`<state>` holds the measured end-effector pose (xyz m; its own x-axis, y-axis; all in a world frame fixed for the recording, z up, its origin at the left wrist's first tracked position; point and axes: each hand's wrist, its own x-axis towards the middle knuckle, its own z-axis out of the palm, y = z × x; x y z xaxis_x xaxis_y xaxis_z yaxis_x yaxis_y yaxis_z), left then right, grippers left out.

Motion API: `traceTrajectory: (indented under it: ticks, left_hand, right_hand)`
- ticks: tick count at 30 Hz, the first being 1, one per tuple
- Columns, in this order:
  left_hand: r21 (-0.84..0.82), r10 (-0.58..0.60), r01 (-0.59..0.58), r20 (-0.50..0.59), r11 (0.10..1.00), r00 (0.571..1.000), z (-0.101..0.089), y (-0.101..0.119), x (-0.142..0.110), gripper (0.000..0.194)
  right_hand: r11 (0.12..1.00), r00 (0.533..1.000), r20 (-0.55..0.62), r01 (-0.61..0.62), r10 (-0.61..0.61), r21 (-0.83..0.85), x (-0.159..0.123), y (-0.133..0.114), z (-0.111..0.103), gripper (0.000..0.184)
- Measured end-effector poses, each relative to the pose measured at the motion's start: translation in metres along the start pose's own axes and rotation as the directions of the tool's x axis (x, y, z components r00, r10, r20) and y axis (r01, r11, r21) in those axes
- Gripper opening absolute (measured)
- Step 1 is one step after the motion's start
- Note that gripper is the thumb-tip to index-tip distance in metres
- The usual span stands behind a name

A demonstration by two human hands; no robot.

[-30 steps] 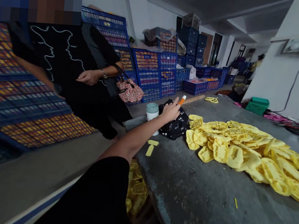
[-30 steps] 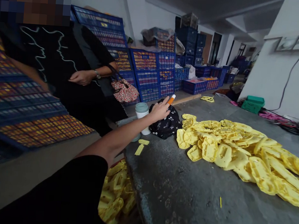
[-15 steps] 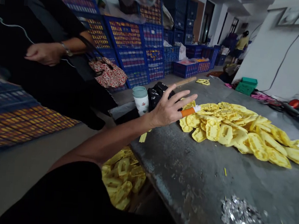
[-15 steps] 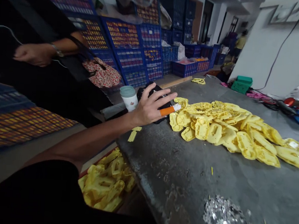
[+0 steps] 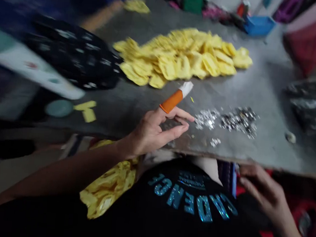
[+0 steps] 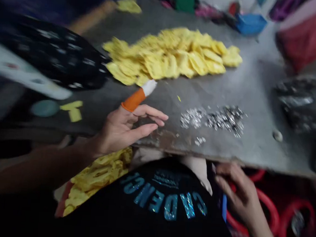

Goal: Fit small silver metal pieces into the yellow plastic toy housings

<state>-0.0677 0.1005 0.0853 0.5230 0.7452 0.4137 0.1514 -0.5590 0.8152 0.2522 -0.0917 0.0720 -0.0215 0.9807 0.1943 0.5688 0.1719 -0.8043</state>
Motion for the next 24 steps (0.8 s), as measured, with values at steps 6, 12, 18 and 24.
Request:
traceTrajectory:
  ticks: [6, 12, 18, 24]
  left_hand:
    - [-0.522, -0.033, 0.109, 0.152, 0.846, 0.988, 0.083, 0.037, -0.021, 0.035]
    - [-0.363, 0.02, 0.0, 0.051, 0.932, 0.998, 0.081, 0.041, -0.036, 0.019]
    - [-0.167, 0.124, -0.121, 0.005, 0.978, 0.992, 0.071, 0.043, -0.04, 0.018]
    - [-0.096, 0.17, -0.166, 0.038, 0.981, 0.985, 0.063, 0.047, -0.038, 0.009]
  right_hand:
    - [0.929, 0.987, -0.135, 0.129, -0.087, 0.346, 0.02, 0.002, 0.03, 0.02]
    - [0.875, 0.971, -0.071, 0.236, -0.228, 0.423, 0.038, -0.001, 0.057, 0.02]
    - [0.872, 0.954, -0.061, 0.294, -0.294, 0.391, 0.044, -0.006, 0.06, 0.019]
    - [0.875, 0.952, -0.033, 0.292, -0.303, 0.386, 0.044, -0.01, 0.062, 0.015]
